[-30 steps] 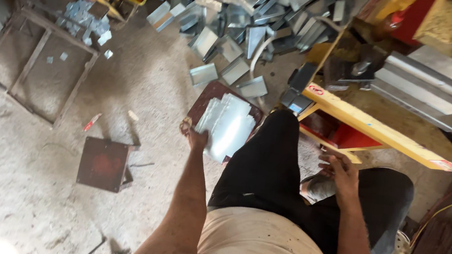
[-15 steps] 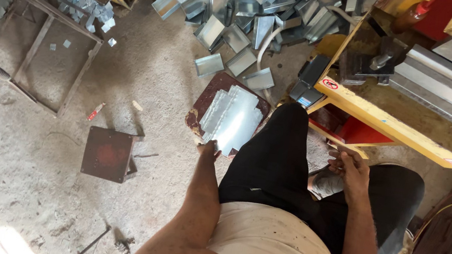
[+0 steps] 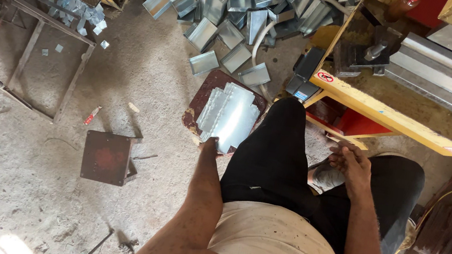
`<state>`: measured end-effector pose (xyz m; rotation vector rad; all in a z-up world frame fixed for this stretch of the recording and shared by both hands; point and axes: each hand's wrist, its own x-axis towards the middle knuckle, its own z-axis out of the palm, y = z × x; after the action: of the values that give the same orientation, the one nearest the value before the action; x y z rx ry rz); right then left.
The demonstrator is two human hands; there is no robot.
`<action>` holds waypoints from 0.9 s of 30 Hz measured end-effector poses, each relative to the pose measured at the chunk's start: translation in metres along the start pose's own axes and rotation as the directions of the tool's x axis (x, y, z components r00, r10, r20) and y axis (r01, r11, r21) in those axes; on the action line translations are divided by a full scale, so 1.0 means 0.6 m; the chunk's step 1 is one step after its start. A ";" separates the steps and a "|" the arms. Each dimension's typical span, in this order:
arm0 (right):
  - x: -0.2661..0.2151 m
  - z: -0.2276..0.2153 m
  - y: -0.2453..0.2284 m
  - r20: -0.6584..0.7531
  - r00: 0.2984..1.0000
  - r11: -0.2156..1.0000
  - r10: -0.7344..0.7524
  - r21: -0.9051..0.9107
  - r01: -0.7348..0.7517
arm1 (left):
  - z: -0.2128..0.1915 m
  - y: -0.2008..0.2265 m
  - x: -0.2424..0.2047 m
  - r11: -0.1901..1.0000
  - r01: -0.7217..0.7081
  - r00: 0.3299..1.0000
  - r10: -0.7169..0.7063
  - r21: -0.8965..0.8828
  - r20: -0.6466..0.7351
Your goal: The person bends metal sheets using a power press machine. The person places each sheet into the machine, operates the press, and then moves the finished part to a pile on the floor.
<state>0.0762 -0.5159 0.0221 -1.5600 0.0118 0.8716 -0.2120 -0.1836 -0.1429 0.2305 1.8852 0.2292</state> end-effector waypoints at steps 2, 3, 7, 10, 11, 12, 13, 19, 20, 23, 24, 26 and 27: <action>0.001 0.001 -0.001 -0.004 1.000 1.000 0.006 -0.002 -0.006 | 0.000 -0.001 -0.002 0.998 -0.055 0.998 0.056 0.028 -0.022; 0.002 0.002 -0.003 -0.009 1.000 1.000 0.009 0.002 -0.009 | 0.000 -0.003 -0.001 0.994 -0.098 0.994 0.100 0.041 -0.044; -0.001 0.007 -0.006 -0.017 0.999 1.000 0.028 -0.011 -0.028 | -0.009 -0.010 0.034 0.947 -0.283 0.932 0.309 0.154 -0.190; -0.010 0.010 -0.006 0.005 1.000 1.000 -0.004 -0.021 0.004 | -0.026 -0.005 0.074 0.872 -0.410 0.840 0.475 0.268 -0.261; -0.013 0.010 -0.009 -0.003 1.000 0.999 0.007 -0.034 -0.007 | -0.034 0.000 0.086 0.841 -0.469 0.806 0.532 0.269 -0.260; -0.013 0.013 -0.011 -0.008 1.000 0.999 0.015 -0.044 -0.015 | -0.042 0.017 0.098 0.804 -0.530 0.764 0.590 0.267 -0.260; -0.012 0.015 -0.013 -0.014 1.000 0.998 0.023 -0.053 -0.023 | -0.047 0.027 0.103 0.763 -0.589 0.718 0.645 0.266 -0.261; -0.008 0.029 -0.006 -0.015 0.999 0.997 0.029 -0.076 -0.030 | -0.081 0.089 0.064 0.414 -0.508 0.718 0.688 0.755 0.106; -0.005 0.029 -0.005 -0.013 0.999 0.995 0.032 -0.096 -0.033 | -0.078 0.093 0.052 0.235 -0.492 0.718 0.654 0.838 0.238; 0.001 0.025 0.003 0.009 0.999 0.988 0.035 -0.150 -0.033 | -0.065 0.074 0.030 -0.179 -0.437 0.728 0.506 0.882 0.463; 0.001 0.024 0.007 0.028 0.999 0.987 0.030 -0.160 -0.025 | -0.059 0.067 0.030 -0.292 -0.418 0.731 0.453 0.860 0.510; -0.001 0.019 0.013 0.037 0.999 0.986 0.032 -0.167 -0.025 | -0.045 0.048 0.038 -0.270 -0.422 0.670 0.550 0.865 0.498; -0.003 0.016 0.014 0.027 0.999 0.986 0.039 -0.164 -0.034 | -0.036 0.041 0.045 -0.259 -0.426 0.636 0.596 0.867 0.491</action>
<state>0.0659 -0.5101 0.0165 -1.7040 -0.0543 0.9439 -0.2400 -0.1539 -0.1539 2.1933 1.5400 -0.6530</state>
